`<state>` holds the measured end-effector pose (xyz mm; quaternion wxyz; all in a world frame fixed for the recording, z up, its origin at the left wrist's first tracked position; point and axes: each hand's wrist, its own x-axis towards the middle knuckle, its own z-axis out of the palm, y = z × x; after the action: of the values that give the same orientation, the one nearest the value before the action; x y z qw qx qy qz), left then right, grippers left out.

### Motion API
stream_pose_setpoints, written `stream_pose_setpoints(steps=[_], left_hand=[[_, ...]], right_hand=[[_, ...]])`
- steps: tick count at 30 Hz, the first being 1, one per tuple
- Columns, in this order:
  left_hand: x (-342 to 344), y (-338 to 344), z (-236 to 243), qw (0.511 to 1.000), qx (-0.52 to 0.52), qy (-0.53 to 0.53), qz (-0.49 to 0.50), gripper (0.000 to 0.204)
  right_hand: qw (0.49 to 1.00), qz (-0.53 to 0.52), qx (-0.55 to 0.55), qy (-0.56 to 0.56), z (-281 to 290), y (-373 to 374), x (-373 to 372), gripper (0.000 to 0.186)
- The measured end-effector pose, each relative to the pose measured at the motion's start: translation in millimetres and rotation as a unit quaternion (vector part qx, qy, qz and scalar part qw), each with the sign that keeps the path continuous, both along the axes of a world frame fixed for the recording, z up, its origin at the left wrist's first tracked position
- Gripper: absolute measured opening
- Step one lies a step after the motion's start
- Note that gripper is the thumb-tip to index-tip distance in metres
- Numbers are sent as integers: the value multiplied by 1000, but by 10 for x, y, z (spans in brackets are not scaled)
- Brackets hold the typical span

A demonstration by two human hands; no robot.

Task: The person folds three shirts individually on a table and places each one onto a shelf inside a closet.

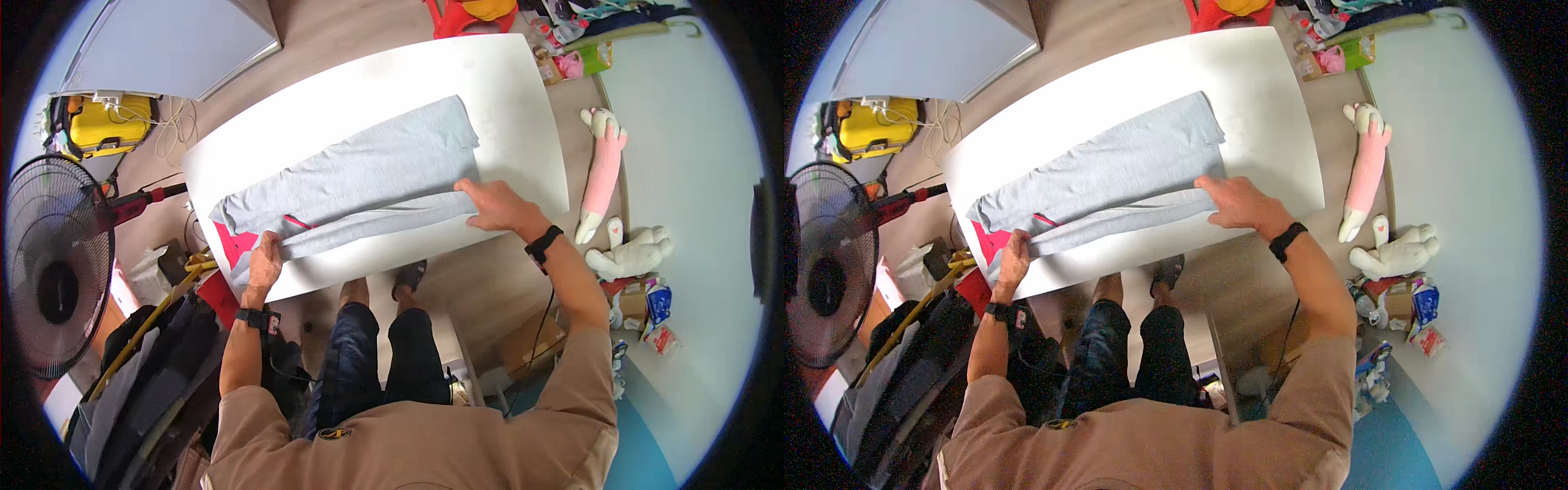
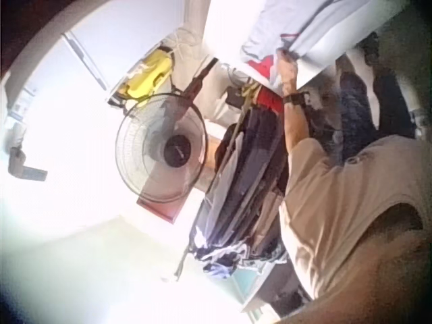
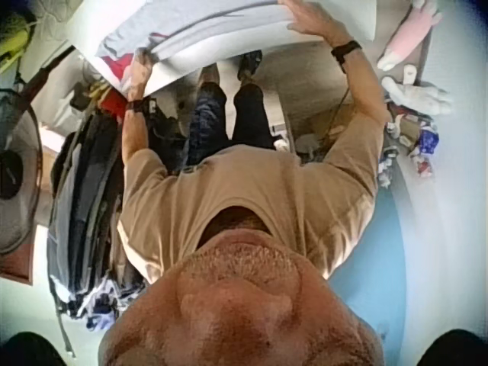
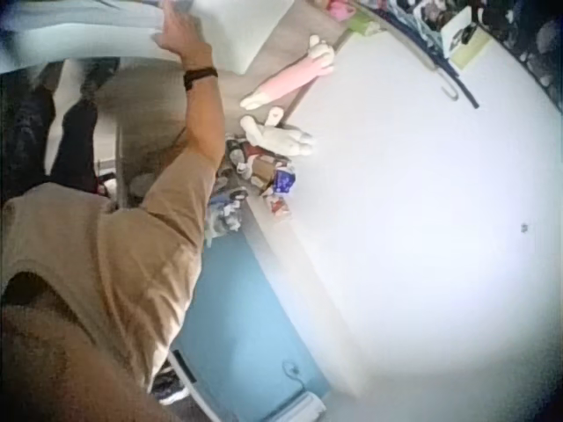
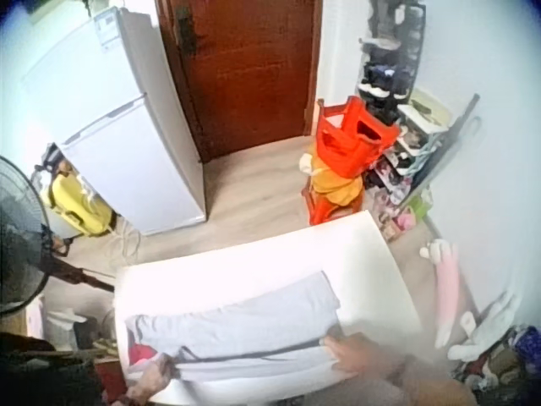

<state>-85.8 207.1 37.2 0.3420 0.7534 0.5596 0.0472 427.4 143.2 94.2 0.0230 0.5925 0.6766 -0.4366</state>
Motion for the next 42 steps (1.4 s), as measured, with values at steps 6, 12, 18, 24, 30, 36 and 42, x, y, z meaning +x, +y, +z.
stream_pose_setpoints(steps=[6,12,18,24,30,36,42], left_hand=[[148,325,19,999,-31,20,29,13],[156,460,11,984,-161,-37,73,22],[89,437,25,989,-135,-48,33,20],[102,351,68,992,-32,-119,7,14],[69,316,9,989,-94,-109,34,13],[109,304,4,994,-67,-81,18,12],[53,249,50,997,-40,-58,9,12]], right_hand=[[992,-89,-61,57,-620,401,346,35],[939,-308,-85,124,-785,420,181,32],[880,-420,-189,116,-527,309,80,26],[813,-542,-113,180,-334,-23,117,26],[891,-438,-61,99,-483,-7,-47,40],[816,-560,-109,90,-676,133,-118,40],[748,-622,-63,223,-729,16,-25,23]])
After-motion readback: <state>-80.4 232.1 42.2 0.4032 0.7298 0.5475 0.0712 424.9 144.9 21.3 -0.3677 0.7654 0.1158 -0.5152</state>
